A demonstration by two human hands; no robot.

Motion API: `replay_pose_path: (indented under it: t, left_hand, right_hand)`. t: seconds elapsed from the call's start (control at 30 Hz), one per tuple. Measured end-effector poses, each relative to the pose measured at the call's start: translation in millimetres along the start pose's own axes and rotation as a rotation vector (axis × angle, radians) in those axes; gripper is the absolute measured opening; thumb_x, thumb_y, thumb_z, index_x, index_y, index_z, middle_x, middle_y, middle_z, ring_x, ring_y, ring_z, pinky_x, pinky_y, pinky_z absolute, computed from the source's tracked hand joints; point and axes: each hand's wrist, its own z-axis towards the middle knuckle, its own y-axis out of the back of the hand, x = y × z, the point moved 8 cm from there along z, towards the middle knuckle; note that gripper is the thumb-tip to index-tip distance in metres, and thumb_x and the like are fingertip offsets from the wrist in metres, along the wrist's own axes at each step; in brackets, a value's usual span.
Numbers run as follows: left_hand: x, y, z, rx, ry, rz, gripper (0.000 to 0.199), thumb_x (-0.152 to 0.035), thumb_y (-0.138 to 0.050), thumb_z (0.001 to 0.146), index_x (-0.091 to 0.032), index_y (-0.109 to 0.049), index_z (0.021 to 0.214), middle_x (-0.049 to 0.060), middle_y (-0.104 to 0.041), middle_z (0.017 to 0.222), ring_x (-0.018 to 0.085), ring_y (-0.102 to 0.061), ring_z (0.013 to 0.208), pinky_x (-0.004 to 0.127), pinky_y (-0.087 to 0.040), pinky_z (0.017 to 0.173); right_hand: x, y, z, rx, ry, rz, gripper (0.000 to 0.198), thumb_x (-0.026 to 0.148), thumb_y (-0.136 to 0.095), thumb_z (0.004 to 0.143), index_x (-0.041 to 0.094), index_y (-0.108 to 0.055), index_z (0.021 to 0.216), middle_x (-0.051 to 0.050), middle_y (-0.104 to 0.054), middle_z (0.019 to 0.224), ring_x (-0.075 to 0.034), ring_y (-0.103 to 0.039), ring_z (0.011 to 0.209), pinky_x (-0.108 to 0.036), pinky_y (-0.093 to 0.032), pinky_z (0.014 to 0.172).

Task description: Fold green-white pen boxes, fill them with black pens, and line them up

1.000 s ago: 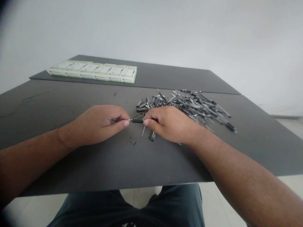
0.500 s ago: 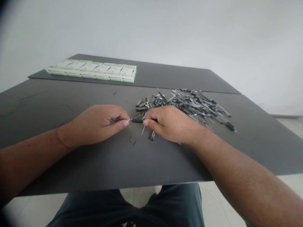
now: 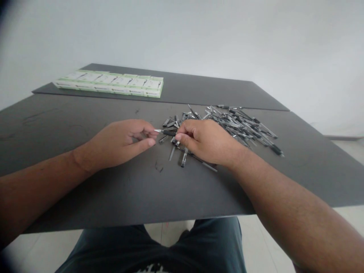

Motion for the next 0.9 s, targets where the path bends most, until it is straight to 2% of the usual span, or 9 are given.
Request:
replay_pose_path:
  t: [0.13, 0.23, 0.4, 0.57, 0.67, 0.77, 0.9]
  left_hand:
    - [-0.9, -17.1, 0.1, 0.085, -0.194, 0.076, 0.039, -0.034, -0.06, 0.109, -0.017, -0.084, 0.135, 0.015, -0.086, 0.138, 0.032, -0.078, 0.134, 0.047, -0.054, 0.123]
    - [0.7, -29.6, -1.0, 0.153, -0.262, 0.124, 0.041, -0.027, -0.06, 0.11, -0.021, -0.085, 0.141, 0.014, -0.084, 0.148, 0.032, -0.075, 0.144, 0.05, -0.051, 0.129]
    - [2.3, -32.5, 0.0, 0.191, -0.248, 0.147, 0.038, -0.029, -0.063, 0.108, -0.019, -0.088, 0.136, 0.016, -0.085, 0.145, 0.036, -0.077, 0.141, 0.054, -0.053, 0.126]
    - [13.6, -22.6, 4.9, 0.176, -0.081, 0.234, 0.035, -0.033, -0.065, 0.105, -0.022, -0.088, 0.129, 0.012, -0.089, 0.13, 0.032, -0.08, 0.127, 0.046, -0.057, 0.119]
    - [18.5, -20.1, 5.1, 0.187, -0.026, 0.275, 0.034, -0.033, -0.061, 0.106, -0.022, -0.088, 0.123, 0.011, -0.089, 0.12, 0.033, -0.08, 0.121, 0.046, -0.058, 0.114]
    - [16.0, -17.2, 4.2, 0.151, -0.05, 0.237, 0.037, -0.034, -0.061, 0.106, -0.018, -0.087, 0.127, 0.013, -0.087, 0.122, 0.034, -0.079, 0.121, 0.048, -0.058, 0.115]
    - [3.9, -19.9, 1.6, 0.133, -0.198, 0.157, 0.04, -0.025, -0.06, 0.108, -0.017, -0.084, 0.138, 0.016, -0.084, 0.138, 0.032, -0.075, 0.134, 0.046, -0.053, 0.123]
  right_hand:
    - [-8.9, 14.2, 2.6, -0.125, -0.075, -0.058, 0.027, 0.042, -0.064, 0.108, 0.023, -0.081, 0.098, -0.004, -0.077, 0.079, -0.021, -0.066, 0.072, -0.033, -0.042, 0.07]
    - [-10.9, 17.3, 3.1, -0.153, -0.094, -0.058, 0.029, 0.045, -0.065, 0.108, 0.023, -0.081, 0.098, -0.004, -0.078, 0.081, -0.022, -0.066, 0.073, -0.033, -0.042, 0.069]
    - [-10.2, 15.6, 2.0, -0.147, -0.101, -0.069, 0.026, 0.043, -0.066, 0.106, 0.023, -0.082, 0.099, -0.003, -0.076, 0.078, -0.021, -0.064, 0.07, -0.033, -0.041, 0.069]
    - [-10.6, 14.8, 1.3, -0.14, -0.098, -0.07, 0.025, 0.043, -0.067, 0.105, 0.023, -0.081, 0.098, -0.002, -0.075, 0.076, -0.02, -0.062, 0.068, -0.033, -0.039, 0.066]
    - [-10.3, 14.1, 1.2, -0.131, -0.092, -0.066, 0.024, 0.042, -0.067, 0.104, 0.023, -0.08, 0.097, -0.002, -0.075, 0.076, -0.02, -0.063, 0.068, -0.032, -0.04, 0.065]
    - [-9.8, 12.5, 1.0, -0.118, -0.087, -0.051, 0.024, 0.042, -0.067, 0.104, 0.023, -0.08, 0.098, -0.002, -0.075, 0.076, -0.02, -0.064, 0.068, -0.032, -0.041, 0.066]
    - [-9.7, 11.6, 0.7, -0.114, -0.088, -0.039, 0.025, 0.043, -0.066, 0.104, 0.023, -0.08, 0.099, -0.002, -0.075, 0.077, -0.019, -0.063, 0.069, -0.032, -0.041, 0.066]
